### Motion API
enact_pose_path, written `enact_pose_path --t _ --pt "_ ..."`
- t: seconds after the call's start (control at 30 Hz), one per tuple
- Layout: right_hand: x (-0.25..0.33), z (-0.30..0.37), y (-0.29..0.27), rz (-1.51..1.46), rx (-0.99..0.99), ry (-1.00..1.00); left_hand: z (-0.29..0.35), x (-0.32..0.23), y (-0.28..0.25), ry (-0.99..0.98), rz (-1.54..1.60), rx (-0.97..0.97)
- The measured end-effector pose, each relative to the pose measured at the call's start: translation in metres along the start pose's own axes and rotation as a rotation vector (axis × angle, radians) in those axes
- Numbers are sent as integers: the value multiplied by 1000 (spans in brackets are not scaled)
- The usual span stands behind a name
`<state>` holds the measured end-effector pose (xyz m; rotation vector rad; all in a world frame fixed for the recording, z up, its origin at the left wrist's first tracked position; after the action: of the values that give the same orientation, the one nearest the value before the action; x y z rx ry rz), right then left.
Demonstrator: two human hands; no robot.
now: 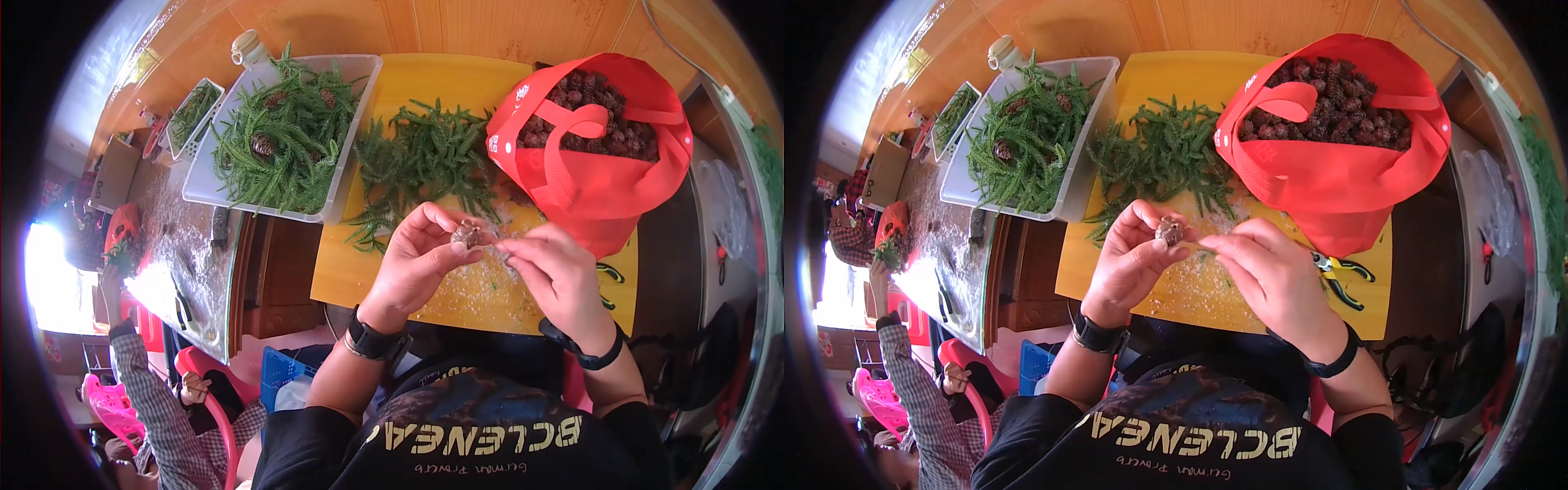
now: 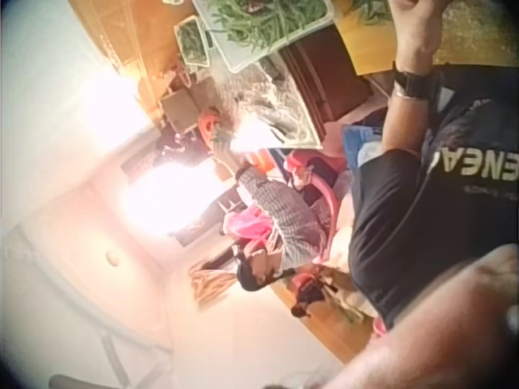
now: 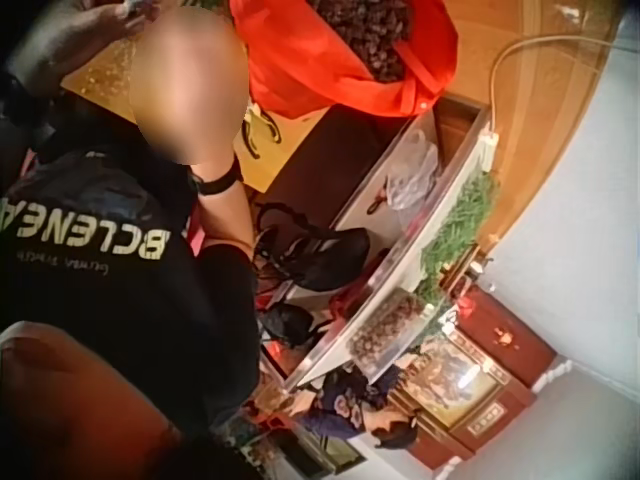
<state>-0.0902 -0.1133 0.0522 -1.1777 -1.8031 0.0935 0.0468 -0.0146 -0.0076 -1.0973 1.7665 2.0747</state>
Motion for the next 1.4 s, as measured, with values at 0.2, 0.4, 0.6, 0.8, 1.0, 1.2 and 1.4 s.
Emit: enact_pose_path --t 0.2,0.4,0.6,0.8,1.0,1.2,1.4 --pt "6 0 6 8 -42 -45 0 3 0 170 -85 44" --pt "9 -3 8 40 -83 -80 2 3 3 229 -170 -7" --pt "8 -3 8 53 -87 -78 6 4 4 219 -257 -10" --pt "10 -3 6 80 -105 -88 6 1 11 322 -345 24" --pt "12 -2 7 94 -136 -107 7 3 14 407 -406 20" --pt "8 0 7 114 -147 -53 9 4 16 478 -504 58" --pt "10 -1 3 167 -151 -97 7 8 16 281 -318 85"
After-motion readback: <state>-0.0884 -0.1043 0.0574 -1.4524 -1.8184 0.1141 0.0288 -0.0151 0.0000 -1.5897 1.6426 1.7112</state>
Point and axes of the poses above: each hand's wrist, its own z-axis away from the middle knuckle, its own y-axis out of the palm, x = y × z, the point moved 4 cm from there along -z, towards the middle knuckle, and after that the axes turned 5 degrees about -x, right-handed, at the moved point
